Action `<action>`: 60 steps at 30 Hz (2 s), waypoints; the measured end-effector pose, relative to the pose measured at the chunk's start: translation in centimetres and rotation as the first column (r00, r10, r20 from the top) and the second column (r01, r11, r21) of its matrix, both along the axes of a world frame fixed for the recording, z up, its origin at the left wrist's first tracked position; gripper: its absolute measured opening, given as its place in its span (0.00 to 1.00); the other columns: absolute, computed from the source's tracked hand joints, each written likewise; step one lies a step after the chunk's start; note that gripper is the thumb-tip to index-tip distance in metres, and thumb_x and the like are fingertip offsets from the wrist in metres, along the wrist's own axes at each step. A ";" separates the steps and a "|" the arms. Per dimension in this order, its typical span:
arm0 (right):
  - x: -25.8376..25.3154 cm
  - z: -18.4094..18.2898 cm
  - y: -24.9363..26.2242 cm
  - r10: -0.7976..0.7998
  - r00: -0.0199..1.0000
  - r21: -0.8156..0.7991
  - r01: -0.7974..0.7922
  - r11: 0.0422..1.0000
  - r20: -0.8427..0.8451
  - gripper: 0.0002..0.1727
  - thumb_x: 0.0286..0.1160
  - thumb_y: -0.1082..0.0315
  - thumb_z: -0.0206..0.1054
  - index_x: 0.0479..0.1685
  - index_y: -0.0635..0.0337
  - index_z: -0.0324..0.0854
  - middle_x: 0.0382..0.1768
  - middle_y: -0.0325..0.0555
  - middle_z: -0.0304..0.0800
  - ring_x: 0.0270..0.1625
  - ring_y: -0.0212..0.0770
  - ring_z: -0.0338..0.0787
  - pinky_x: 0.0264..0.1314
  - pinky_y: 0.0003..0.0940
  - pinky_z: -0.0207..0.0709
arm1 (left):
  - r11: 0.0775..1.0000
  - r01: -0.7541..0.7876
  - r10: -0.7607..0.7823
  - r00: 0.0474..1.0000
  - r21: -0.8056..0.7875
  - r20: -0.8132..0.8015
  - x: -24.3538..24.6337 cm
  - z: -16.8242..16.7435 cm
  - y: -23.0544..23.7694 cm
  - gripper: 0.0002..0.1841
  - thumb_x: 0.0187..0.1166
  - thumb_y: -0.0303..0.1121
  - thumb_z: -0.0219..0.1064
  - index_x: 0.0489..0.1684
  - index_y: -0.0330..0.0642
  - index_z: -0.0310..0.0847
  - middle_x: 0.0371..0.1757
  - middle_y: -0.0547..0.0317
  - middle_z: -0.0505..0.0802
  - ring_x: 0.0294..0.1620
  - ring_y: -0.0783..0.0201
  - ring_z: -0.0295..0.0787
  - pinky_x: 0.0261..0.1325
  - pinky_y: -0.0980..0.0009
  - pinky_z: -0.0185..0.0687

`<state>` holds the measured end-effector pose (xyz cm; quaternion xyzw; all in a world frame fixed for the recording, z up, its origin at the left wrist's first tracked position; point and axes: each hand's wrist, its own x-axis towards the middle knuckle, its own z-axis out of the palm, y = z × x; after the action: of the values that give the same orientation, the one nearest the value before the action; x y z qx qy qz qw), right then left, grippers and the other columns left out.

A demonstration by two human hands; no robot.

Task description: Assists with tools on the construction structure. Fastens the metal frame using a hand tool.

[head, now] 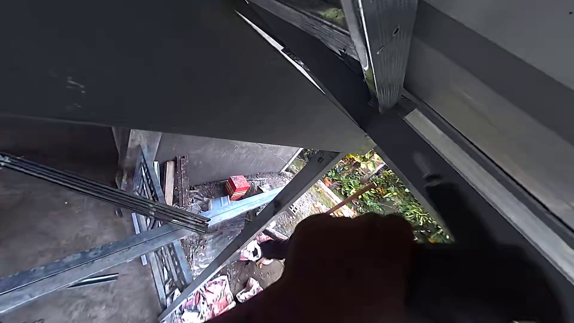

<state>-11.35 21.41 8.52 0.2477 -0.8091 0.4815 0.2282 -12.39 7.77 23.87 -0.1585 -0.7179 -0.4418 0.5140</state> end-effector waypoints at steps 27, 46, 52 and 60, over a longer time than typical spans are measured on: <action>-8.6 11.1 -5.9 0.565 0.825 -0.392 -0.515 0.762 0.014 0.13 0.70 0.78 0.65 0.53 0.62 0.80 0.48 0.45 0.94 0.51 0.34 0.94 0.56 0.34 0.89 | 0.997 -0.002 -0.016 0.974 0.079 0.225 -6.5 8.4 -4.9 0.22 0.62 0.66 0.71 0.32 0.59 0.82 0.21 0.75 0.81 0.24 0.73 0.80 0.23 0.65 0.67; -9.3 12.9 -6.6 0.739 0.667 -0.458 -0.629 0.628 0.098 0.10 0.70 0.73 0.70 0.49 0.55 0.86 0.44 0.40 0.94 0.51 0.31 0.92 0.61 0.34 0.86 | 0.968 0.151 -0.195 0.955 0.198 0.225 -7.0 9.3 -5.8 0.23 0.66 0.65 0.72 0.27 0.56 0.79 0.21 0.70 0.80 0.24 0.69 0.80 0.24 0.62 0.70; -11.3 11.8 -10.9 0.547 0.832 -0.436 -0.527 0.730 -0.091 0.13 0.57 0.76 0.76 0.39 0.50 0.84 0.30 0.33 0.89 0.34 0.26 0.89 0.37 0.26 0.86 | 0.731 0.592 -0.657 0.746 0.338 0.114 -7.2 9.2 -6.8 0.26 0.79 0.59 0.69 0.37 0.39 0.86 0.25 0.59 0.90 0.23 0.68 0.87 0.25 0.70 0.84; -6.4 16.8 -2.3 0.268 0.964 0.166 -0.263 0.950 -0.005 0.09 0.68 0.63 0.77 0.42 0.56 0.88 0.30 0.36 0.93 0.31 0.33 0.94 0.34 0.30 0.93 | 0.428 0.741 -0.816 0.563 0.518 -0.131 -7.8 8.9 -6.4 0.30 0.93 0.51 0.51 0.37 0.29 0.83 0.27 0.46 0.91 0.21 0.60 0.90 0.21 0.67 0.88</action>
<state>-17.76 19.14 25.35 0.3787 -0.8022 0.4360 0.1513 -20.18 1.41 32.79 -0.2963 -0.4482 -0.8139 0.2211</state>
